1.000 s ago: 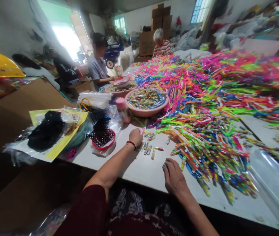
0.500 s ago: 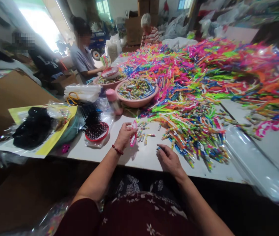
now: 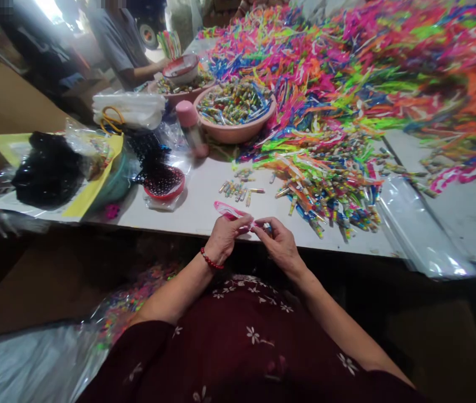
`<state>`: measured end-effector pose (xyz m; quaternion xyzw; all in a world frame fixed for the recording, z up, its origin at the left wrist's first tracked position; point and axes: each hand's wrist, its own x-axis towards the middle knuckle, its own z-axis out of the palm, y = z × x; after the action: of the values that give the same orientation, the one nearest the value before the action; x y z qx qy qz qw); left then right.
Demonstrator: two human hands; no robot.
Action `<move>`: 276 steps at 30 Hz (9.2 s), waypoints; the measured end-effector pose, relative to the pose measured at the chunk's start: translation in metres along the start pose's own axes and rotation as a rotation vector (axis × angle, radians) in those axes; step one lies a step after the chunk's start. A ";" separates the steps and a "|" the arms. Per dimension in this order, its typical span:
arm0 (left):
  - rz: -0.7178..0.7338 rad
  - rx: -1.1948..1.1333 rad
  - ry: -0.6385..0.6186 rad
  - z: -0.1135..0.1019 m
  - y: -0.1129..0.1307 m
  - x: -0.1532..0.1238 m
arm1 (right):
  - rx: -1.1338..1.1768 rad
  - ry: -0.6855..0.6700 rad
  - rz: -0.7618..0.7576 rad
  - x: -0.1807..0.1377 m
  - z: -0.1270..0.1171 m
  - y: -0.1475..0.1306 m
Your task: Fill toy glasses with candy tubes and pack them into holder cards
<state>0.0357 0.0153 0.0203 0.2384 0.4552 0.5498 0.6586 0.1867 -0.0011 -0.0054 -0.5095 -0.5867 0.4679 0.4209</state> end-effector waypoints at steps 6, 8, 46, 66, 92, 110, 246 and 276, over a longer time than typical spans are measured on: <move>-0.028 -0.009 0.029 -0.005 0.005 -0.006 | -0.090 -0.029 -0.094 -0.007 -0.015 -0.011; -0.028 -0.021 0.057 -0.004 0.006 -0.006 | -0.118 -0.052 -0.147 -0.010 -0.017 -0.013; -0.150 -0.020 0.072 0.004 -0.001 -0.006 | 0.145 -0.076 0.030 -0.017 -0.024 -0.002; -0.131 0.123 -0.175 -0.002 -0.005 0.003 | 0.101 -0.053 0.056 -0.011 -0.029 -0.001; 0.258 1.394 0.394 0.009 0.069 0.241 | -0.942 0.085 -0.434 0.109 -0.020 0.045; 0.138 0.471 0.045 -0.054 0.052 0.053 | 0.337 0.045 0.013 0.053 -0.015 -0.010; -0.034 -0.130 0.024 0.019 0.007 0.006 | 0.253 0.031 -0.059 0.002 -0.028 -0.013; 0.096 0.191 0.023 -0.012 -0.010 0.024 | -0.511 0.526 -0.400 0.029 -0.101 -0.002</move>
<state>0.0303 0.0325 -0.0016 0.3151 0.5011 0.5375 0.6006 0.2810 0.0396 0.0186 -0.5756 -0.6439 0.0702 0.4992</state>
